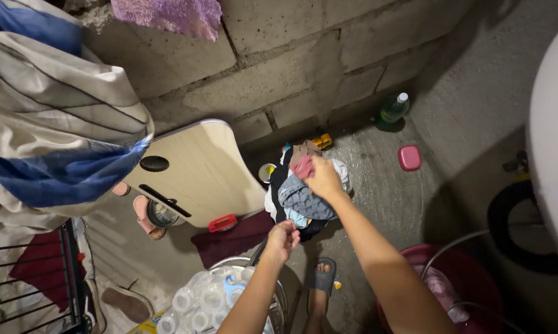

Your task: The person washes clothes in a sink by hand, scrubbing various garments under running water and placing them in a bucket.

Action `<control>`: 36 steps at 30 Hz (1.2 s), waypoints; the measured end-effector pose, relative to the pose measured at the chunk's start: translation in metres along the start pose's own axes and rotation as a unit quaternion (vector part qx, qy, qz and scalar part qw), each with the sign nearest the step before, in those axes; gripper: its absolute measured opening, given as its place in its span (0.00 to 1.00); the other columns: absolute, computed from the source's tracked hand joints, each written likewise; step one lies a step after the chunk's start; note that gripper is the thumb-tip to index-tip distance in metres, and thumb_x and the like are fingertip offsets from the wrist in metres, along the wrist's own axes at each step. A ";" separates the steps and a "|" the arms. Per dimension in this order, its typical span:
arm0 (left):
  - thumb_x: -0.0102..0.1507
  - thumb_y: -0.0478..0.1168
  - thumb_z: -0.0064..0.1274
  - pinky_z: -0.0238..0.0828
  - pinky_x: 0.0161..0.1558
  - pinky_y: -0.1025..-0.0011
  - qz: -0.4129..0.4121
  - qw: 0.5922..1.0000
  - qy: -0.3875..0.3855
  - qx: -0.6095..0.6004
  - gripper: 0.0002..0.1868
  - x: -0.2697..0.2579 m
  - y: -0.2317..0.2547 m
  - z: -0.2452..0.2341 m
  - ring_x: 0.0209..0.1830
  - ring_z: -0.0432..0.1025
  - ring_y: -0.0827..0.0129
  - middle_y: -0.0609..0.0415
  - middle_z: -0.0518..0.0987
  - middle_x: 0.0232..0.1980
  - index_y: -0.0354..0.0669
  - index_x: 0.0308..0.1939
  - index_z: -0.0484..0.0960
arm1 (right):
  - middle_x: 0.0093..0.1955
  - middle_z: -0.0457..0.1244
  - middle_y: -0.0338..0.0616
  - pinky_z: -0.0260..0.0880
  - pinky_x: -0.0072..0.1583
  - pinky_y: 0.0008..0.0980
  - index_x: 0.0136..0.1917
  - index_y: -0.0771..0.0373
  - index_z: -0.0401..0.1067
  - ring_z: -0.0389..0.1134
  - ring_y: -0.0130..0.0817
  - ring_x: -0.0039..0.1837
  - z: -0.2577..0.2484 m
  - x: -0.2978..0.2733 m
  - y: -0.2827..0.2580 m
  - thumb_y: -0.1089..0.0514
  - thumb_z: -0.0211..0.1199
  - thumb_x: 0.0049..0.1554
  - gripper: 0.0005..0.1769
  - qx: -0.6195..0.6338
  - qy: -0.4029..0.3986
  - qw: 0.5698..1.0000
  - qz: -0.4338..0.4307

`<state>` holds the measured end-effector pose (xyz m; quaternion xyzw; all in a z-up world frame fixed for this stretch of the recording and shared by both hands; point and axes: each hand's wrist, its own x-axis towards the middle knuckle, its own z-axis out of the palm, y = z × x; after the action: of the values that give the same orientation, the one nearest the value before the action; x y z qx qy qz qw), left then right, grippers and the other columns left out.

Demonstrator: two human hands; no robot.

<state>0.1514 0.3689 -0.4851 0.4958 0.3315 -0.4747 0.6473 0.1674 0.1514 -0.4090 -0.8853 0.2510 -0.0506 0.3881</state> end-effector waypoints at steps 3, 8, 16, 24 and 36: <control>0.62 0.32 0.47 0.70 0.44 0.65 0.064 0.997 0.019 0.049 0.25 0.007 0.016 0.013 0.44 0.68 0.66 0.55 0.75 0.44 0.50 0.64 0.70 | 0.73 0.53 0.50 0.58 0.65 0.66 0.69 0.52 0.60 0.51 0.62 0.73 0.014 -0.016 -0.023 0.50 0.77 0.46 0.42 -0.179 -0.150 0.972 0.040; 0.59 0.32 0.45 0.75 0.45 0.67 0.175 0.980 0.020 0.088 0.31 0.033 0.016 0.020 0.50 0.73 0.68 0.57 0.76 0.58 0.46 0.67 0.65 | 0.80 0.43 0.48 0.60 0.60 0.68 0.74 0.35 0.56 0.43 0.68 0.76 0.067 -0.036 0.002 0.56 0.80 0.41 0.53 -0.276 -0.138 0.951 0.016; 0.46 0.31 0.67 0.60 0.68 0.60 0.355 0.854 0.050 0.377 0.60 0.058 0.002 0.018 0.69 0.60 0.54 0.44 0.60 0.72 0.49 0.77 0.49 | 0.48 0.66 0.44 0.74 0.48 0.41 0.55 0.61 0.69 0.71 0.39 0.46 0.043 -0.012 0.084 0.68 0.68 0.43 0.25 0.323 0.119 0.933 0.107; 0.53 0.50 0.69 0.58 0.68 0.53 0.152 0.824 0.171 0.519 0.49 0.035 0.015 0.074 0.70 0.64 0.51 0.45 0.70 0.68 0.51 0.73 0.58 | 0.33 0.59 0.33 0.54 0.31 0.27 0.41 0.61 0.63 0.56 0.22 0.29 -0.033 -0.068 0.086 0.72 0.65 0.51 0.13 0.619 0.149 0.747 0.192; 0.59 0.37 0.53 0.61 0.64 0.56 0.545 0.693 -0.071 0.466 0.22 -0.112 -0.010 0.084 0.61 0.61 0.46 0.42 0.66 0.62 0.45 0.58 0.77 | 0.34 0.65 0.39 0.69 0.35 0.39 0.48 0.58 0.67 0.67 0.32 0.32 -0.131 -0.145 -0.062 0.67 0.57 0.50 0.12 0.617 0.083 0.701 0.348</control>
<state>0.1015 0.3203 -0.3635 0.7926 -0.3075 -0.1661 0.4995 0.0296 0.1708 -0.2585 -0.2890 0.4851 -0.1285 0.8153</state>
